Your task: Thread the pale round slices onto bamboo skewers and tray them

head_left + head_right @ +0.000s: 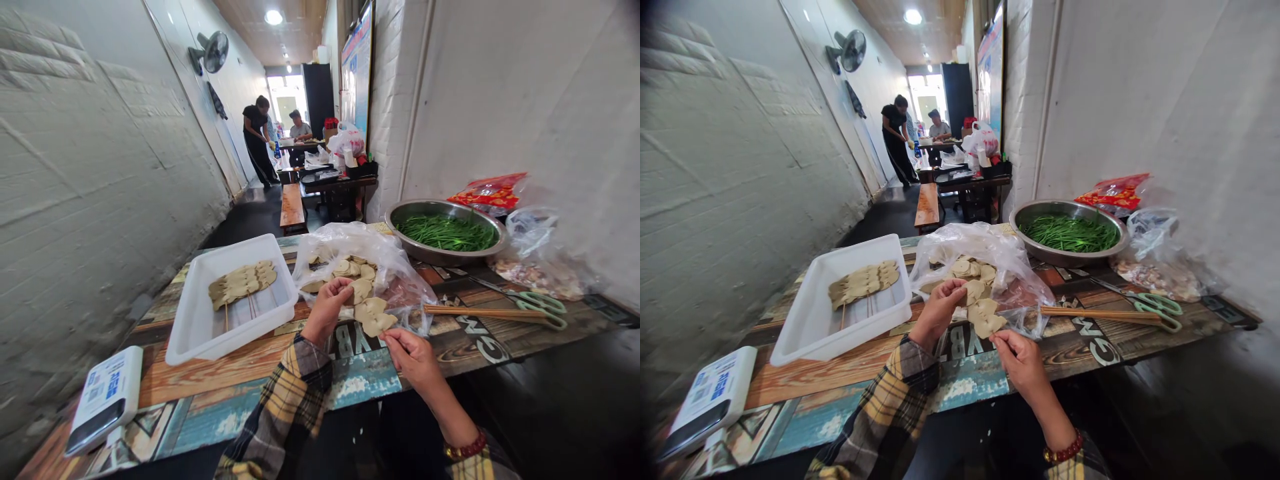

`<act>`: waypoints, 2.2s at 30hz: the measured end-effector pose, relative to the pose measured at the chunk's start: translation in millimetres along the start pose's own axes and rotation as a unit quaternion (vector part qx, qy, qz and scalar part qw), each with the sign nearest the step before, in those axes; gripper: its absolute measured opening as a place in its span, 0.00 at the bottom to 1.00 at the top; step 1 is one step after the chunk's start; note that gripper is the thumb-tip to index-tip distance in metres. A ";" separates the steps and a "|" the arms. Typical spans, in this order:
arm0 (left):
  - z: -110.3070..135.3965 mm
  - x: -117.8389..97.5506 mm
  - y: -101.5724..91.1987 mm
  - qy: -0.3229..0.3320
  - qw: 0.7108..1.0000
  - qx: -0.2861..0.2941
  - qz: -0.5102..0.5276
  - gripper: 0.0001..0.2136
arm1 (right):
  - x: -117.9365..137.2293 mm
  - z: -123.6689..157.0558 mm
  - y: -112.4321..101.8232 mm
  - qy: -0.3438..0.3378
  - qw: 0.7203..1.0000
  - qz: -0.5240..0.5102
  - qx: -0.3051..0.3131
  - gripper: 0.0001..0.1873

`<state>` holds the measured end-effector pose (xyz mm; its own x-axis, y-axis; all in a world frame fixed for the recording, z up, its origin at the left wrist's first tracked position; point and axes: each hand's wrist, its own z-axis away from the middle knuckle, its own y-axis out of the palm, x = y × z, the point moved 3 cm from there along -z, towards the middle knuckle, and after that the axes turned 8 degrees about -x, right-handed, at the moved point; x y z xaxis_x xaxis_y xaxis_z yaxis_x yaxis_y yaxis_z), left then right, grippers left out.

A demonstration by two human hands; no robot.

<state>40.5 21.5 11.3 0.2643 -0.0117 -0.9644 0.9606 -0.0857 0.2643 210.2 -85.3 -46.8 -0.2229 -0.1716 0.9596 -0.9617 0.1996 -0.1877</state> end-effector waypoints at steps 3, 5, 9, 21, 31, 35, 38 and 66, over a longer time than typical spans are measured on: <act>-0.2 -0.1 -1.0 -0.002 1.000 -0.008 0.006 0.16 | 1.4 0.4 -0.3 -0.002 1.000 -0.001 -0.001 0.20; 0.0 -0.4 -0.9 -0.005 1.000 -0.011 0.012 0.15 | 2.0 0.8 -0.2 -0.001 1.000 -0.006 0.000 0.20; 0.2 -1.0 -0.8 -0.005 1.000 -0.017 0.010 0.14 | 1.1 1.1 0.1 0.010 1.000 -0.015 0.001 0.21; 0.2 0.6 -1.7 -0.021 0.999 -0.019 0.019 0.12 | -2.0 -0.7 -0.1 0.001 1.000 -0.018 0.003 0.21; 2.6 -1.2 0.5 -0.036 0.999 -0.002 0.040 0.13 | -6.4 -0.3 0.2 0.014 1.000 -0.020 0.016 0.21; 2.2 -0.1 0.0 -0.042 0.998 -0.001 0.041 0.14 | -4.6 -0.6 0.0 0.009 1.000 -0.012 0.016 0.21; 1.4 0.6 0.1 -0.034 0.999 -0.002 0.033 0.14 | -4.6 -0.7 0.1 0.009 1.000 -0.010 0.014 0.20; -0.7 2.3 -0.8 -0.018 1.000 0.005 -0.009 0.14 | -9.1 -1.4 3.1 0.006 1.000 -0.017 0.011 0.20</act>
<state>40.4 22.2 8.9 0.2437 -0.0455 -0.9688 0.9642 -0.0963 0.2471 209.4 -81.7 -55.8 -0.1885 -0.1655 0.9680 -0.9719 0.1727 -0.1597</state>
